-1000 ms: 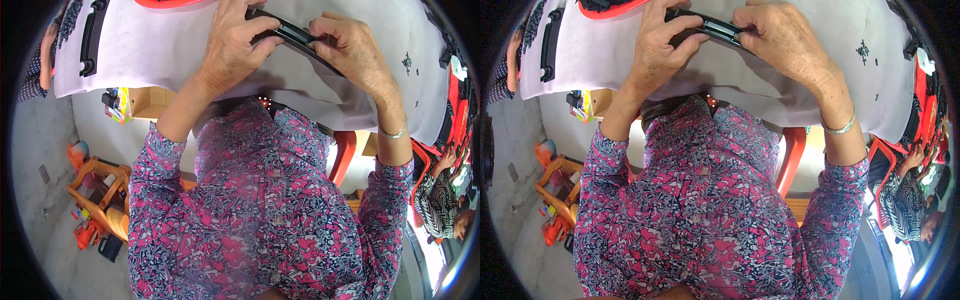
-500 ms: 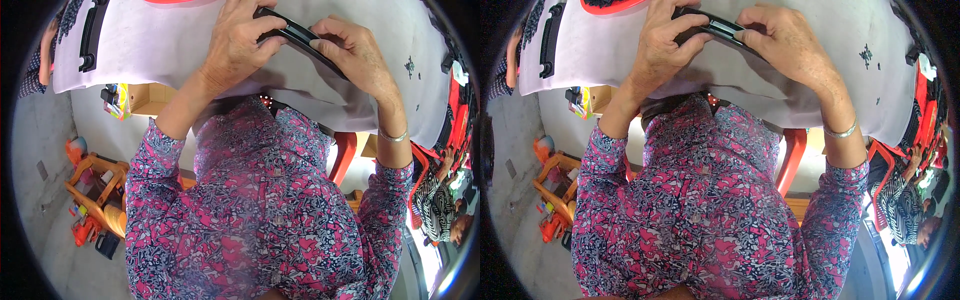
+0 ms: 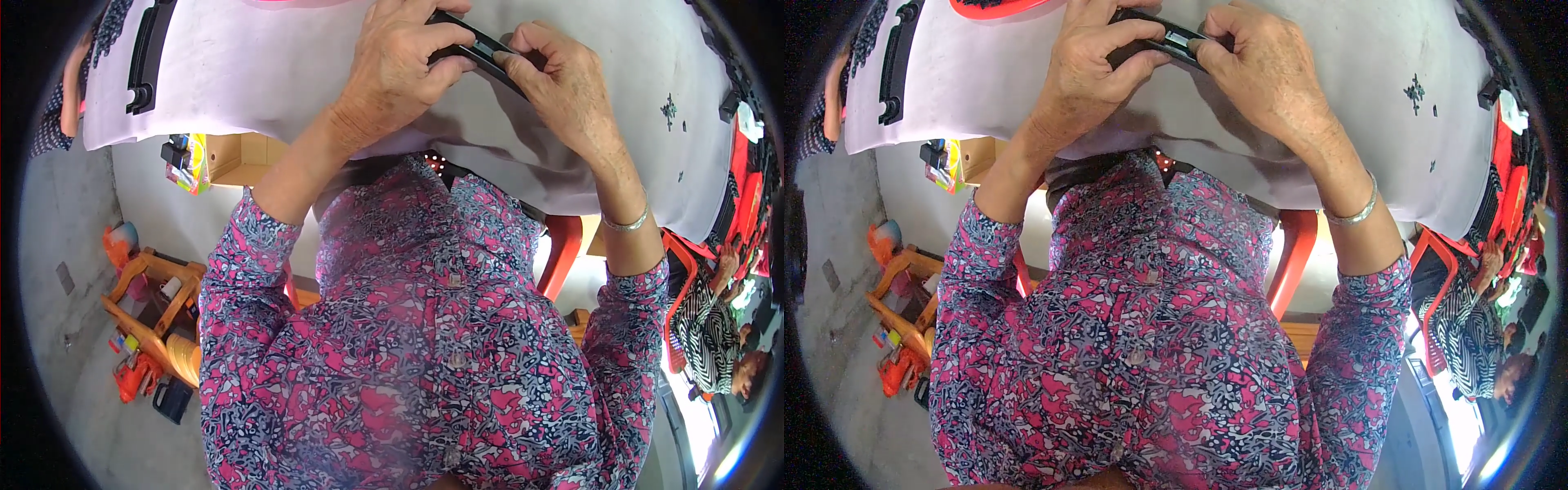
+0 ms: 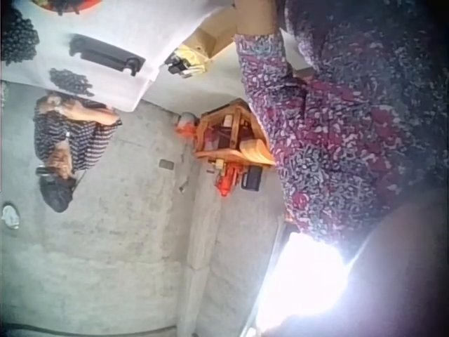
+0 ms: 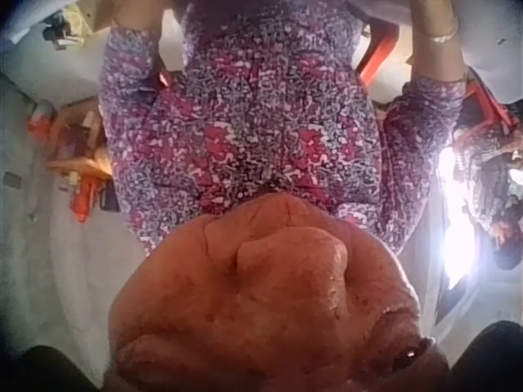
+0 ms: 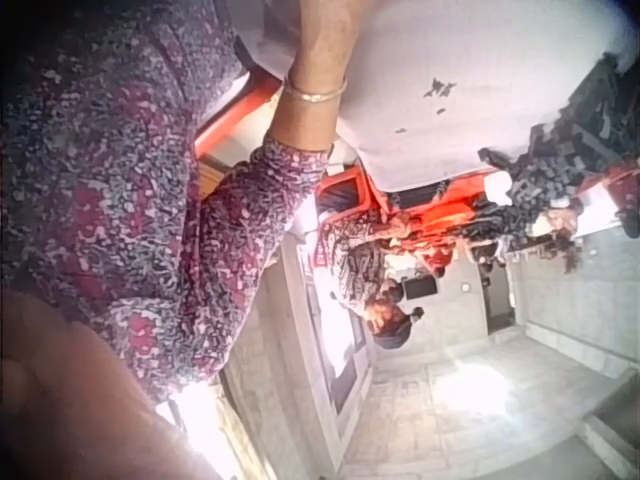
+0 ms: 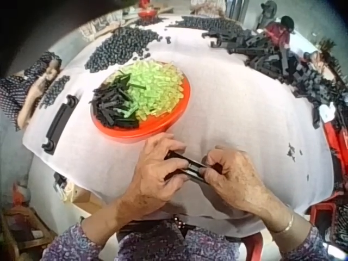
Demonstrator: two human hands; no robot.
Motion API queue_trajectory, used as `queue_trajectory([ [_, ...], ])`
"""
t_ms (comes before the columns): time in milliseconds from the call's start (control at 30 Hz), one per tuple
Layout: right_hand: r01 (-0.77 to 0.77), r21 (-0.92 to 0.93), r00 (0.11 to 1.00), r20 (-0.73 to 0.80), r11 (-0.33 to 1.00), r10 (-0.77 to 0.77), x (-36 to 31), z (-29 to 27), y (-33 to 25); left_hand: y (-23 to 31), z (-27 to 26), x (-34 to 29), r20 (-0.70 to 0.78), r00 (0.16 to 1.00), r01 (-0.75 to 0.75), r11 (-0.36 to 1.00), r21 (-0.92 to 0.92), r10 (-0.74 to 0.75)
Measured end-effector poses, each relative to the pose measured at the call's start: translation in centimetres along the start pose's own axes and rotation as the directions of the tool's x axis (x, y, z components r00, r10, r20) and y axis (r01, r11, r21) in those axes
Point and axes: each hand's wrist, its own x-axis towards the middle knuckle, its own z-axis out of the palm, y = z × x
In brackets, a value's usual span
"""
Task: The person assembles small components into a larger black plastic housing by hand, taking green components, small pins, and plastic rollers from a red tray and inserting them into the housing.
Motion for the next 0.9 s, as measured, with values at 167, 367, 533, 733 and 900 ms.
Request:
queue_trajectory([
  [167, 0.001, 0.016, 1.000, -0.013, 1.000, 0.000, 0.1, 0.3, 0.3, 3.3, -2.1, 2.2, 0.268, 0.897, 0.335, 0.936, 0.106, -0.351],
  [367, 0.056, 0.054, 0.998, -0.021, 0.997, -0.055, 0.2, 0.3, 0.6, 3.4, -2.3, 2.4, 0.296, 0.870, 0.393, 0.917, 0.064, -0.393],
  [533, 0.068, 0.058, 0.997, -0.027, 0.996, -0.067, 0.3, 0.5, 0.8, 1.5, -1.3, 1.2, 0.132, 0.989, 0.069, 0.997, -0.019, -0.066],
  [733, 0.047, 0.037, 0.999, -0.024, 0.998, -0.046, 0.5, 0.7, 0.9, 3.6, -3.1, 2.8, 0.397, 0.809, 0.421, 0.899, 0.120, -0.432],
  [900, 0.030, 0.030, 0.999, -0.029, 0.999, -0.029, 0.5, 0.6, 1.0, 3.0, -3.0, 2.6, 0.369, 0.885, 0.306, 0.952, 0.002, -0.286],
])
